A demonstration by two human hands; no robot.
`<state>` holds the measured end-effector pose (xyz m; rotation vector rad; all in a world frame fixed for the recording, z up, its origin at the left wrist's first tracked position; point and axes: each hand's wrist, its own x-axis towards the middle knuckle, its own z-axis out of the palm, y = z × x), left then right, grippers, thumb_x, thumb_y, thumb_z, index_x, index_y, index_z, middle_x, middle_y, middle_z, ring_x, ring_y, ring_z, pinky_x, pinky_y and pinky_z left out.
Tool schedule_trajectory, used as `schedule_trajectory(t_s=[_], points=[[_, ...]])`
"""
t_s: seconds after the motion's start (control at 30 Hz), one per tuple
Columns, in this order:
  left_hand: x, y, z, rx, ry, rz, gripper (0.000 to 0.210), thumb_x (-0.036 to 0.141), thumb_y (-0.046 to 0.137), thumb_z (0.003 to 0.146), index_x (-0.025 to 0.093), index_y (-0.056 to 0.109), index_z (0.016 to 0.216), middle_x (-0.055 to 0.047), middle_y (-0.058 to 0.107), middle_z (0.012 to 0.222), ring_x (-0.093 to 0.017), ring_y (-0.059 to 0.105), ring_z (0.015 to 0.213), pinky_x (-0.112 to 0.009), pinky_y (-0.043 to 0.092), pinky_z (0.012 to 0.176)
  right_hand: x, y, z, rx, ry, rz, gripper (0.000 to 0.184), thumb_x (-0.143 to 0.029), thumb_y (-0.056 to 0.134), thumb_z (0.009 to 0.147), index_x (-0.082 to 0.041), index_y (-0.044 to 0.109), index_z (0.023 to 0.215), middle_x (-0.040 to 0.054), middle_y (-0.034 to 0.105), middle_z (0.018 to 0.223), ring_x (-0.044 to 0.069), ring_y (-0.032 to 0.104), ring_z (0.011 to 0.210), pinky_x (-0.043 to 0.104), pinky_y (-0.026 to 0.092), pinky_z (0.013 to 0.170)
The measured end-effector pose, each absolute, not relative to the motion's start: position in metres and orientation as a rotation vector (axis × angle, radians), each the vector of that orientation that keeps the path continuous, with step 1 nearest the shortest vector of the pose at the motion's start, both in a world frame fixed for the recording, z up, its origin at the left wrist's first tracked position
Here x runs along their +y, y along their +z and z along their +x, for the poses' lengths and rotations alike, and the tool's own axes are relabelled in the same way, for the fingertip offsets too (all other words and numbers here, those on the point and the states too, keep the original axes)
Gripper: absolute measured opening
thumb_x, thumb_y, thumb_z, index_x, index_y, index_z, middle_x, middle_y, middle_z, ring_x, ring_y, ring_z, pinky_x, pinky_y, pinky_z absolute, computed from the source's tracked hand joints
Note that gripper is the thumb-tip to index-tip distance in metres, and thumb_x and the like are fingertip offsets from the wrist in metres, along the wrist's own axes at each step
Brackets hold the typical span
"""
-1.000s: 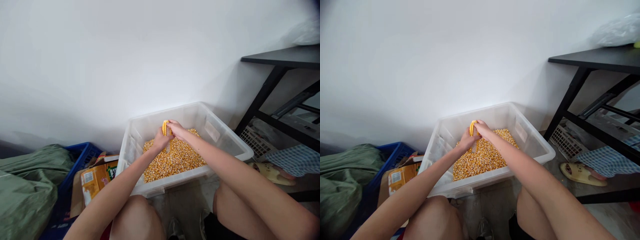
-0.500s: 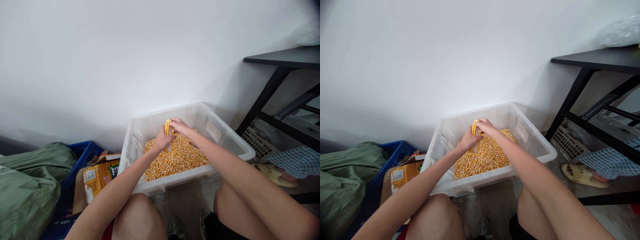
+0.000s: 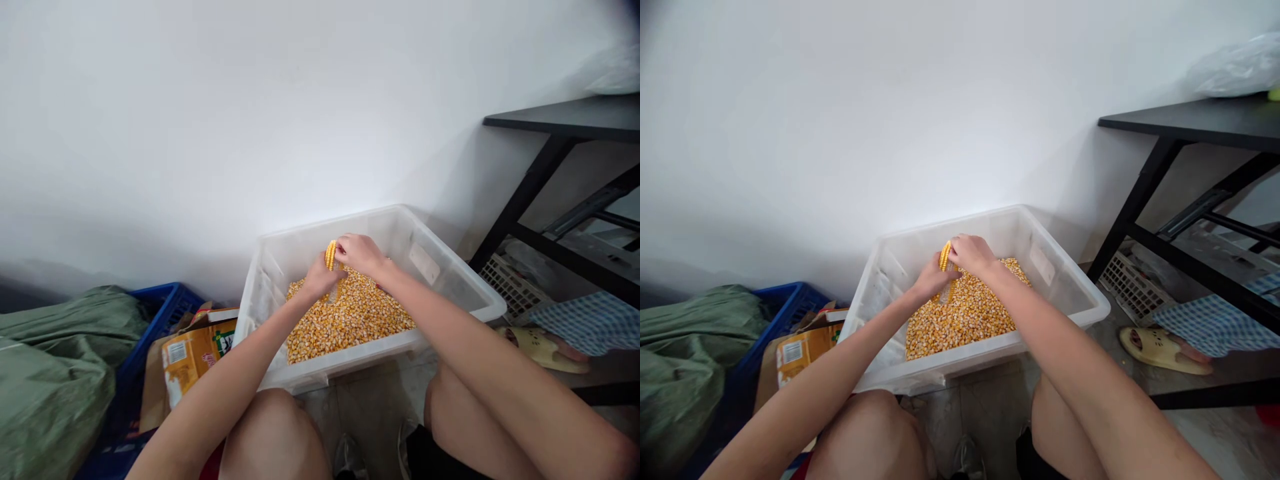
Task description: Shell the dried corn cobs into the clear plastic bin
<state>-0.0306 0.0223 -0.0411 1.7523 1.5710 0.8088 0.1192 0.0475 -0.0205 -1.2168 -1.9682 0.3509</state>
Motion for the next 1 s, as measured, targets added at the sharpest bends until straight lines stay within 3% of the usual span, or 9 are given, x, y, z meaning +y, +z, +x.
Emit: schedule_trajectory(t_s=[0.17, 0.4, 0.6, 0.7, 0.8, 1.0], points=[[0.02, -0.039, -0.029, 1.406, 0.793, 1.569, 0.056, 0.031, 0.073, 0.062, 0.017, 0.055, 0.113, -0.006, 0.068, 0.098, -0.023, 0.065, 0.085, -0.031, 0.051, 0.071, 0.047, -0.02, 0.118, -1.943, 0.386, -1.261, 0.017, -0.015, 0.06, 0.078, -0.021, 0.049, 0.066, 0.0062, 0.056, 0.075, 0.021, 0.054, 0.078, 0.029, 0.037, 0.077], [0.021, -0.044, -0.03, 1.27, 0.791, 1.341, 0.049, 0.029, 0.069, 0.066, 0.014, 0.055, 0.111, -0.006, 0.068, 0.087, -0.019, 0.065, 0.072, -0.028, 0.052, 0.062, 0.051, -0.025, 0.118, -1.936, 0.376, -1.231, 0.013, -0.016, 0.06, 0.078, -0.021, 0.054, 0.068, 0.0045, 0.056, 0.072, 0.018, 0.05, 0.07, 0.029, 0.036, 0.073], [0.03, -0.045, -0.043, 1.378, 0.82, 1.291, 0.057, 0.029, 0.07, 0.064, 0.017, 0.05, 0.116, -0.005, 0.066, 0.085, -0.019, 0.065, 0.069, -0.029, 0.052, 0.059, 0.068, -0.046, 0.141, -1.716, 0.737, -1.459, 0.019, -0.001, 0.064, 0.062, -0.02, 0.064, 0.068, 0.0016, 0.06, 0.069, 0.016, 0.053, 0.068, 0.028, 0.042, 0.071], [0.03, -0.043, -0.044, 1.337, 0.788, 1.337, 0.054, 0.026, 0.069, 0.062, 0.017, 0.054, 0.114, -0.006, 0.066, 0.084, -0.019, 0.065, 0.069, -0.03, 0.052, 0.061, 0.071, -0.044, 0.146, -1.384, 1.127, -1.5, 0.014, -0.018, 0.063, 0.075, -0.02, 0.066, 0.089, 0.0053, 0.064, 0.081, 0.018, 0.058, 0.069, 0.03, 0.049, 0.062], [0.026, -0.038, -0.039, 1.223, 0.79, 1.386, 0.053, 0.032, 0.068, 0.067, 0.017, 0.056, 0.116, -0.007, 0.069, 0.09, -0.021, 0.065, 0.075, -0.033, 0.053, 0.07, 0.067, -0.033, 0.142, -1.278, 1.5, -1.332, 0.027, -0.039, 0.058, 0.086, -0.021, 0.062, 0.104, 0.0092, 0.067, 0.095, 0.021, 0.064, 0.071, 0.033, 0.054, 0.055], [0.025, -0.033, -0.036, 1.17, 0.866, 1.645, 0.054, 0.057, 0.049, 0.083, 0.017, 0.063, 0.115, -0.007, 0.069, 0.107, -0.025, 0.062, 0.098, -0.036, 0.046, 0.092, 0.057, -0.023, 0.131, -1.411, 1.67, -1.1, 0.018, -0.034, 0.054, 0.091, -0.019, 0.064, 0.094, 0.0063, 0.066, 0.097, 0.016, 0.063, 0.072, 0.035, 0.06, 0.061]])
